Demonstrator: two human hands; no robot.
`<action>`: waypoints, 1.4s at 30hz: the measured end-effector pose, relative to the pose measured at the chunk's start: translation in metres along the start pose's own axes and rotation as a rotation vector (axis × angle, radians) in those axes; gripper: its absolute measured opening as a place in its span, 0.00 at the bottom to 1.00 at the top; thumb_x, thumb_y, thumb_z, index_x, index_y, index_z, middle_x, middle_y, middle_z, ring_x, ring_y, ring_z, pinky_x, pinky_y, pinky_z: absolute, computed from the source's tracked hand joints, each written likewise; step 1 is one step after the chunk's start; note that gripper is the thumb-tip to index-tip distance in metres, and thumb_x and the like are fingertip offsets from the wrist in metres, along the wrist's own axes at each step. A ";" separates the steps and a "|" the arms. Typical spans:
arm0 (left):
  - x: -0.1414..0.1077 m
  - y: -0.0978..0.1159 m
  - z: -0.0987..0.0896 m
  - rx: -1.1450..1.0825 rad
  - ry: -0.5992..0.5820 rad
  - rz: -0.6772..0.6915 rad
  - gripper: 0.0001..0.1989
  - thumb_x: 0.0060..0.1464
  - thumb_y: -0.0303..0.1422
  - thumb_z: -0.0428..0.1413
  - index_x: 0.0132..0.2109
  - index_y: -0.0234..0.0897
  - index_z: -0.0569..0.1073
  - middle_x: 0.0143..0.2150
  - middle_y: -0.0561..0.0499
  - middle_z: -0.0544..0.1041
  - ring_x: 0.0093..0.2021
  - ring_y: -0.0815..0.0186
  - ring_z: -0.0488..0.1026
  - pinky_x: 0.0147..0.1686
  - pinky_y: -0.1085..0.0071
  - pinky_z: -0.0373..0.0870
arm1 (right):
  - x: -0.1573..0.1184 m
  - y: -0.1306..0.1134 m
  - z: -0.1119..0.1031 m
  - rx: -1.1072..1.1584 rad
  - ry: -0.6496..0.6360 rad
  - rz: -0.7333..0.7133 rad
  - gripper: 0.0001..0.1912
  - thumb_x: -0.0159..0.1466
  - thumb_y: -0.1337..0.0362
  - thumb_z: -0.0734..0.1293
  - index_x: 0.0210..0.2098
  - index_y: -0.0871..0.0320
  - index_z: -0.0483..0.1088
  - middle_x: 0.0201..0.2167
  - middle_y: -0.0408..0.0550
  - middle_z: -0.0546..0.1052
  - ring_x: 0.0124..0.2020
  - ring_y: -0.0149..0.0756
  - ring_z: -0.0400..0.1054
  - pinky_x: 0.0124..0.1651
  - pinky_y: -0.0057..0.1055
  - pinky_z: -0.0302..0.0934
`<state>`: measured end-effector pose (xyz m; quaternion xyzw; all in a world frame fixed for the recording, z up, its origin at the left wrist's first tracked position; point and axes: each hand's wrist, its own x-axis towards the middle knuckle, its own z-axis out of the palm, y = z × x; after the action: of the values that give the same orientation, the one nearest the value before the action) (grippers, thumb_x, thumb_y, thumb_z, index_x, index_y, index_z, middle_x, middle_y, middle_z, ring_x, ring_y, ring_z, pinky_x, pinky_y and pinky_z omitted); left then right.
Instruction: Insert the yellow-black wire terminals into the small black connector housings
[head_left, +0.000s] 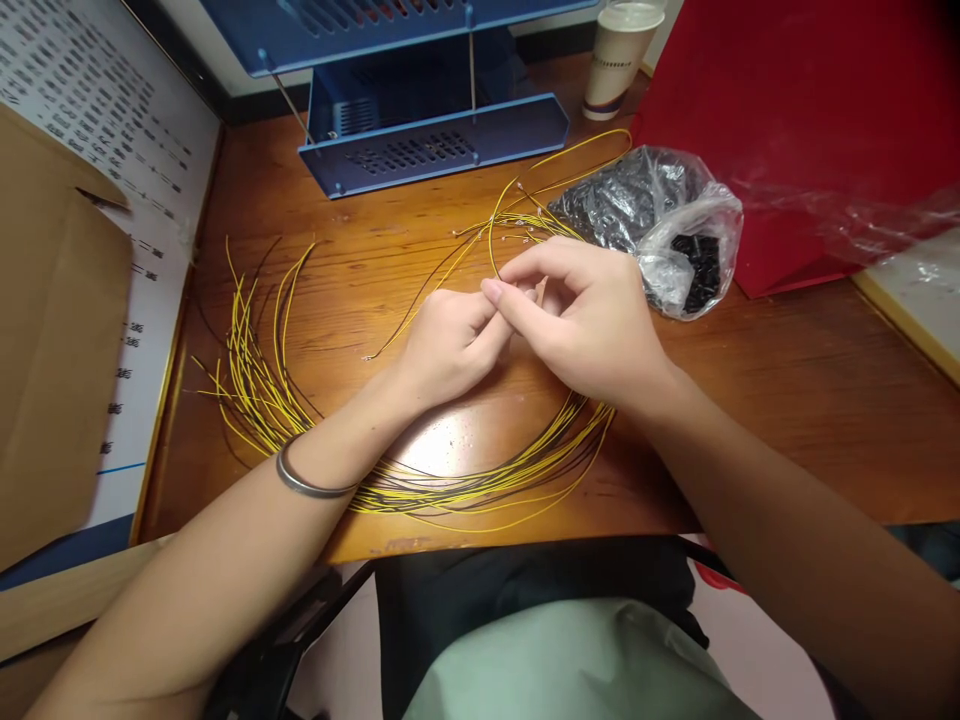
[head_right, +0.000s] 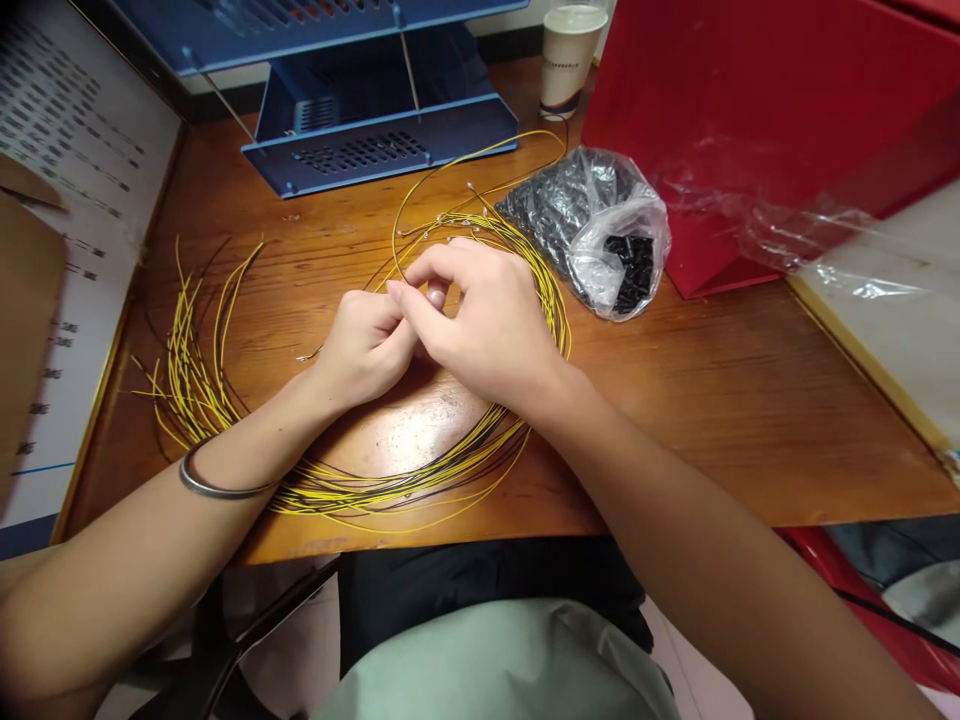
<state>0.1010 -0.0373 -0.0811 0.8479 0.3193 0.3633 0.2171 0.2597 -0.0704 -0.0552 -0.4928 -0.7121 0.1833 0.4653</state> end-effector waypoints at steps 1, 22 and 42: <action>0.000 0.000 0.000 0.001 -0.003 0.000 0.24 0.68 0.36 0.46 0.22 0.37 0.60 0.17 0.54 0.61 0.19 0.73 0.57 0.23 0.70 0.51 | 0.000 0.000 0.000 0.000 0.001 0.002 0.08 0.65 0.62 0.70 0.31 0.56 0.78 0.30 0.45 0.79 0.32 0.34 0.69 0.41 0.35 0.62; 0.001 0.002 -0.001 -0.015 -0.034 0.000 0.27 0.70 0.41 0.46 0.21 0.37 0.61 0.16 0.54 0.62 0.18 0.72 0.57 0.23 0.70 0.53 | -0.001 -0.002 0.000 -0.012 -0.027 0.041 0.10 0.67 0.60 0.69 0.31 0.56 0.78 0.29 0.44 0.78 0.32 0.34 0.69 0.41 0.35 0.61; -0.001 -0.001 0.000 0.015 -0.090 -0.061 0.21 0.66 0.35 0.47 0.23 0.35 0.65 0.19 0.54 0.63 0.21 0.72 0.58 0.24 0.72 0.54 | 0.001 -0.002 -0.001 -0.118 -0.109 0.048 0.10 0.67 0.59 0.68 0.32 0.57 0.77 0.30 0.46 0.78 0.31 0.35 0.67 0.38 0.35 0.58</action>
<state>0.0994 -0.0374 -0.0822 0.8548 0.3378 0.3155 0.2362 0.2598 -0.0711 -0.0529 -0.5256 -0.7338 0.1786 0.3916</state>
